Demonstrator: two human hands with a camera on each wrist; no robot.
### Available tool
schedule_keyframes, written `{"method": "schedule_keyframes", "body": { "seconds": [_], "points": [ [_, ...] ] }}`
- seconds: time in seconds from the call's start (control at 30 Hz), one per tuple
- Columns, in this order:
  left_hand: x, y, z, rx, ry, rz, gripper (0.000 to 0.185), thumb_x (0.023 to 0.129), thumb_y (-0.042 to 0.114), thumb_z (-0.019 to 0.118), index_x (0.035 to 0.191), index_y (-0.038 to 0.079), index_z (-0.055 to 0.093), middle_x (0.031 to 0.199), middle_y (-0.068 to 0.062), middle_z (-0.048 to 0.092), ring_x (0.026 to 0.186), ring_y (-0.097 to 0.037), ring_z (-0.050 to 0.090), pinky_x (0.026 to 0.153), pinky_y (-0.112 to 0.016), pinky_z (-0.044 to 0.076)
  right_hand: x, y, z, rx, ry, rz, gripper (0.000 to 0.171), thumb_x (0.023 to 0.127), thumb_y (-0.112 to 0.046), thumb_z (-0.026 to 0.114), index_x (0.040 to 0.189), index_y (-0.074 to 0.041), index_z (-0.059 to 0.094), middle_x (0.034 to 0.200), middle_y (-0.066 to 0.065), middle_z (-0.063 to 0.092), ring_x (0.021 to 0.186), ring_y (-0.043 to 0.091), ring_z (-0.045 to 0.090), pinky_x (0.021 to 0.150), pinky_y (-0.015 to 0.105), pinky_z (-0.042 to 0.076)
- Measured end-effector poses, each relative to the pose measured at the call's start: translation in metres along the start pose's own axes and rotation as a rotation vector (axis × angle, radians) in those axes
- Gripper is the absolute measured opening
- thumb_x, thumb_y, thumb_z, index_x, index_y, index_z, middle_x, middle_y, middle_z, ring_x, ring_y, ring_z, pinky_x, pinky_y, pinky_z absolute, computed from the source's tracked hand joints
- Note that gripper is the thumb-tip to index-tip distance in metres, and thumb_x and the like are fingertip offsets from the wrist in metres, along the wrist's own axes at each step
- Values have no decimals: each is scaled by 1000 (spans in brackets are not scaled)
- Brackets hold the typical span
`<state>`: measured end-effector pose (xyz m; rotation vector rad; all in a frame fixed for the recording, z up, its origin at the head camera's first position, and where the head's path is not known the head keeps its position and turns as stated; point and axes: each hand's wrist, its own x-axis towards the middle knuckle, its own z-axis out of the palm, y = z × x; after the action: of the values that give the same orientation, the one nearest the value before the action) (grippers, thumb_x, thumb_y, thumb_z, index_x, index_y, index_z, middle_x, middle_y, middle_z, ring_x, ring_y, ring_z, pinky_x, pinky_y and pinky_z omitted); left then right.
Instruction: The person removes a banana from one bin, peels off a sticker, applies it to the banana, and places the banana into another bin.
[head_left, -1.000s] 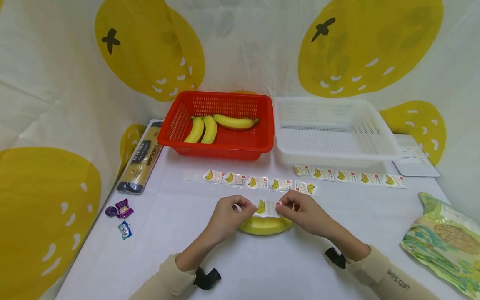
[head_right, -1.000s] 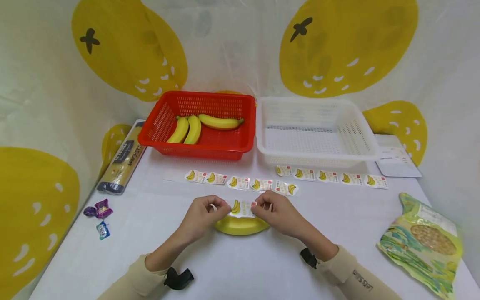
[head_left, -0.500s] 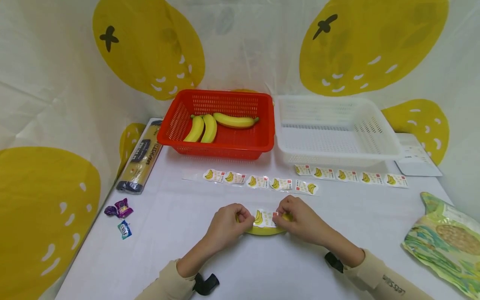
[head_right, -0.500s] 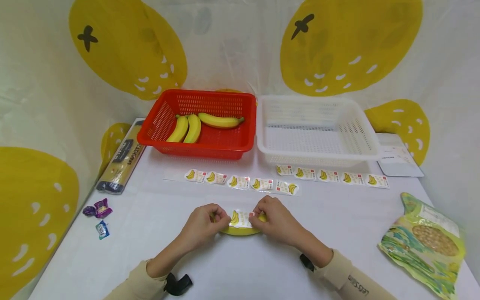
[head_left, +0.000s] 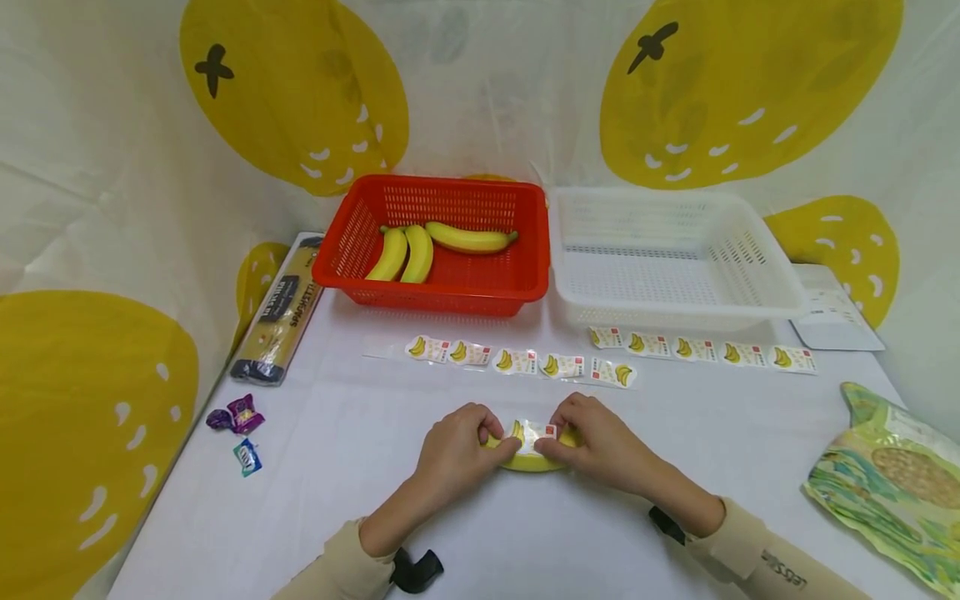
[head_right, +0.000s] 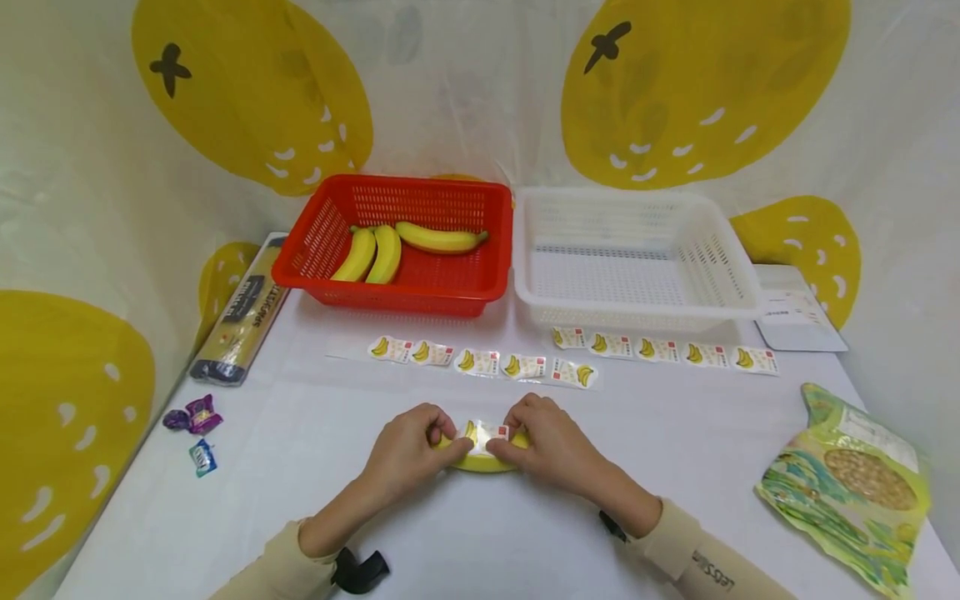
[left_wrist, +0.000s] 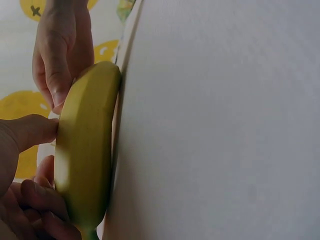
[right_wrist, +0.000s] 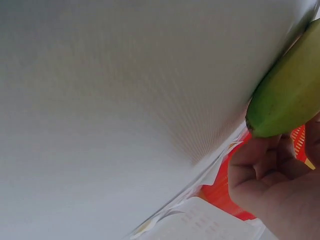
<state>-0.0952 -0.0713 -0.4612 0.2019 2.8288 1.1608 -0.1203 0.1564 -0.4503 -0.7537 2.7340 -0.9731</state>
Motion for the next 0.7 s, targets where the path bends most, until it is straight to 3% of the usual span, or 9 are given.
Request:
{"method": "schedule_keyframes", "body": {
  "seconds": [0.17, 0.33, 0.53, 0.7],
  "points": [
    [-2, 1, 3, 55, 16, 28, 35, 78, 45, 85, 80, 19, 63, 74, 7, 51, 62, -6, 44, 54, -21, 34, -1, 0, 3, 6, -11, -29, 29, 85, -39, 81, 76, -23, 59, 79, -8, 56, 78, 4, 47, 70, 23, 42],
    [-3, -3, 5, 41, 26, 34, 38, 77, 45, 87, 89, 17, 65, 85, 6, 55, 71, -7, 50, 62, -23, 39, -2, 2, 1, 13, -68, -37, 31, 84, -44, 81, 80, -21, 61, 78, -9, 55, 74, 2, 46, 67, 21, 42],
    [-4, -9, -3, -57, -42, 0, 38, 82, 39, 83, 108, 14, 70, 103, 2, 61, 92, -11, 58, 77, -27, 47, -2, 4, -7, 22, -175, 6, 30, 84, -47, 81, 89, -23, 64, 83, -10, 60, 78, 6, 52, 72, 22, 45],
    [-3, -12, -12, -91, -120, -25, 36, 85, 36, 81, 112, 13, 73, 106, 0, 59, 95, -12, 57, 80, -27, 45, -4, 5, -13, 42, -211, 0, 27, 85, -45, 80, 92, -21, 68, 87, -12, 62, 83, 6, 55, 76, 24, 48]
  ]
}}
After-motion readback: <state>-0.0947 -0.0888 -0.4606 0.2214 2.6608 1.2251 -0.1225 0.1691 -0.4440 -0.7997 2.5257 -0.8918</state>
